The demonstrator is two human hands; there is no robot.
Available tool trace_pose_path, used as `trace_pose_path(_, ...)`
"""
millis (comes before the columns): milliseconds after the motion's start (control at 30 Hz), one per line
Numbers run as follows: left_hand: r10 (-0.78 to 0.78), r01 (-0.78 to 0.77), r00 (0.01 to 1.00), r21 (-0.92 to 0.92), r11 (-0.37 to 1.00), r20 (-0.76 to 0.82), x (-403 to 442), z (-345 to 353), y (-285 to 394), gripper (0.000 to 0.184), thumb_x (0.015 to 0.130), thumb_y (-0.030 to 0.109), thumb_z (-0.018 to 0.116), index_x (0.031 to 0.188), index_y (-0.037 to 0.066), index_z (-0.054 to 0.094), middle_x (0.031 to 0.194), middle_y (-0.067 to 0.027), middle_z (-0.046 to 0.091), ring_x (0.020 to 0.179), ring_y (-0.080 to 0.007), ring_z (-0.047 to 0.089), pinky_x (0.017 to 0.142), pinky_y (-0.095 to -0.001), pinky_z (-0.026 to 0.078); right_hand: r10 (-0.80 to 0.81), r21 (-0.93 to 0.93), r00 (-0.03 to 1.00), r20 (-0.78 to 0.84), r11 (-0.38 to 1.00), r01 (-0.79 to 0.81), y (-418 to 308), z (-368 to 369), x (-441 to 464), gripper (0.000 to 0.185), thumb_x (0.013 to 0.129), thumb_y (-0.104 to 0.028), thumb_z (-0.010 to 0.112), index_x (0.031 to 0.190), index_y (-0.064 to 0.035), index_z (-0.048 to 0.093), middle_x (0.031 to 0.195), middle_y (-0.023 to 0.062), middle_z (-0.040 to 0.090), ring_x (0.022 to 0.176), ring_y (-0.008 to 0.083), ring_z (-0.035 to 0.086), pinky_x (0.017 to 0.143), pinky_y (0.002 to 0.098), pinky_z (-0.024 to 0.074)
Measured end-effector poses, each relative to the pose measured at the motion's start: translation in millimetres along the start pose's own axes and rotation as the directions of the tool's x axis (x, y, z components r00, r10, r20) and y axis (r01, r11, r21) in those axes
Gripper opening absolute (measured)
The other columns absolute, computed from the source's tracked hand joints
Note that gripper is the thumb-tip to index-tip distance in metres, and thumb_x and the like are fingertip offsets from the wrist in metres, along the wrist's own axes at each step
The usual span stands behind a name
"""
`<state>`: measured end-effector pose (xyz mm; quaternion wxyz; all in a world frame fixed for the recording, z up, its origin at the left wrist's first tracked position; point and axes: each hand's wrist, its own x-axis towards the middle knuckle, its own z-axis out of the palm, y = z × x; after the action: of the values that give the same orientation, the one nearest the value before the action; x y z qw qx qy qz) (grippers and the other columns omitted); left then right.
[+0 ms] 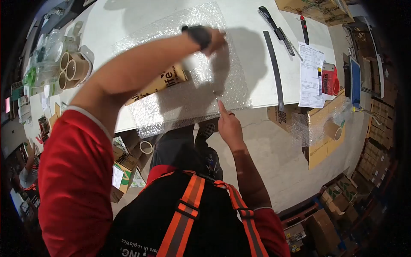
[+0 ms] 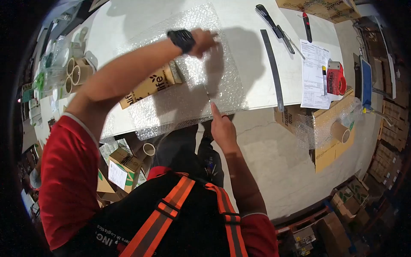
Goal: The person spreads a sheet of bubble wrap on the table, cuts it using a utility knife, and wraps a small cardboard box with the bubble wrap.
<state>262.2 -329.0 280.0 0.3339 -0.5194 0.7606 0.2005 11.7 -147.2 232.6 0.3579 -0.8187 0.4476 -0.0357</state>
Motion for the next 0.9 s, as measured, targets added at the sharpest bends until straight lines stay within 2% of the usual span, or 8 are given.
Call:
trace_pose_path(233,-0.098,0.046,0.959,-0.195,0.98,-0.266,-2.0,53.9,64.9,0.09,0.062,0.025,0.082,0.137,0.009,0.035,0.133,-0.0187,0.035,0.115,-0.0374,0.046,0.089,-0.0422,0.051,-0.022,-0.041,0.997,-0.068,0.999,0.019,21.9,15.3,-40.1,0.054,0.085,-0.008,0.048,0.137,-0.0215,0.039,0.082,0.0194,0.058,0.073,0.0406,0.058,0.063,0.049,0.0488)
trace_pose_path(400,-0.131,0.049,0.936,-0.248,0.967,-0.326,7.5,62.8,65.7,0.09,0.061,0.022,0.082,0.136,0.01,0.035,0.133,-0.0195,0.035,0.116,-0.0379,0.044,0.09,-0.0427,0.051,0.313,-0.257,0.913,0.261,0.934,-0.247,111.1,50.5,-189.6,0.061,0.084,-0.01,0.047,0.143,-0.0185,0.031,0.082,0.0205,0.058,0.074,0.0352,0.062,0.063,0.0458,0.0512)
trace_pose_path(467,-0.103,0.02,0.941,-0.251,0.968,-0.322,0.9,64.2,69.2,0.086,0.063,0.022,0.081,0.135,0.01,0.036,0.132,-0.0191,0.036,0.116,-0.0372,0.044,0.091,-0.0436,0.05,0.423,-0.274,0.882,0.205,0.89,-0.363,103.3,45.6,-207.1,0.055,0.084,-0.009,0.051,0.137,-0.0123,0.038,0.082,0.0197,0.058,0.071,0.0339,0.061,0.059,0.0432,0.0508)
trace_pose_path(533,-0.111,-0.012,0.931,-0.333,0.943,-0.346,1.0,61.9,65.4,0.085,0.064,0.024,0.08,0.135,0.01,0.037,0.135,-0.0188,0.034,0.118,-0.0371,0.043,0.093,-0.046,0.047,0.384,0.226,0.898,-0.214,0.914,-0.336,80.6,27.8,-170.5,0.042,0.083,-0.008,0.056,0.124,-0.0046,0.048,0.081,0.0181,0.058,0.067,0.0321,0.058,0.057,0.0397,0.049)
trace_pose_path(567,-0.161,0.019,0.916,-0.361,0.932,-0.367,-5.1,62.6,70.9,0.084,0.064,0.025,0.08,0.135,0.009,0.037,0.141,-0.0188,0.03,0.122,-0.0373,0.04,0.096,-0.0479,0.044,0.138,0.119,0.911,-0.388,0.988,-0.099,79.7,24.1,-142.3,0.03,0.082,-0.011,0.062,0.109,-0.0004,0.051,0.078,0.0133,0.056,0.064,0.0241,0.055,0.058,0.0352,0.0466)
trace_pose_path(633,-0.238,0.007,0.847,-0.438,0.899,-0.475,-21.9,63.2,87.9,0.078,0.07,0.023,0.076,0.135,0.01,0.037,0.143,-0.0187,0.029,0.129,-0.0352,0.034,0.102,-0.0479,0.036,0.586,0.511,0.755,-0.294,0.764,-0.395,68.0,14.5,-78.3,0.029,0.083,-0.016,0.065,0.103,0.0006,0.051,0.078,0.009,0.054,0.067,0.0172,0.054,0.063,0.0322,0.0459)
trace_pose_path(733,-0.302,-0.172,0.668,-0.535,0.827,-0.68,-39.8,94.3,121.2,0.074,0.072,0.023,0.073,0.136,0.011,0.037,0.144,-0.0183,0.029,0.134,-0.0344,0.028,0.107,-0.0481,0.029,0.612,0.687,0.712,-0.345,0.681,-0.253,60.2,2.0,3.4,0.039,0.081,-0.018,0.067,0.11,0.0008,0.048,0.081,0.0069,0.055,0.073,0.0152,0.053,0.069,0.0305,0.0463)
trace_pose_path(900,-0.206,-0.219,0.797,-0.59,0.777,-0.567,-78.9,120.3,146.7,0.076,0.071,0.029,0.073,0.136,0.013,0.038,0.146,-0.0186,0.026,0.136,-0.0362,0.022,0.11,-0.0487,0.02,0.541,0.546,0.745,-0.389,0.787,-0.286,35.1,-28.0,55.9,0.045,0.075,-0.007,0.059,0.117,0.0,0.044,0.086,0.0126,0.059,0.073,0.0182,0.057,0.07,0.0308,0.0474)
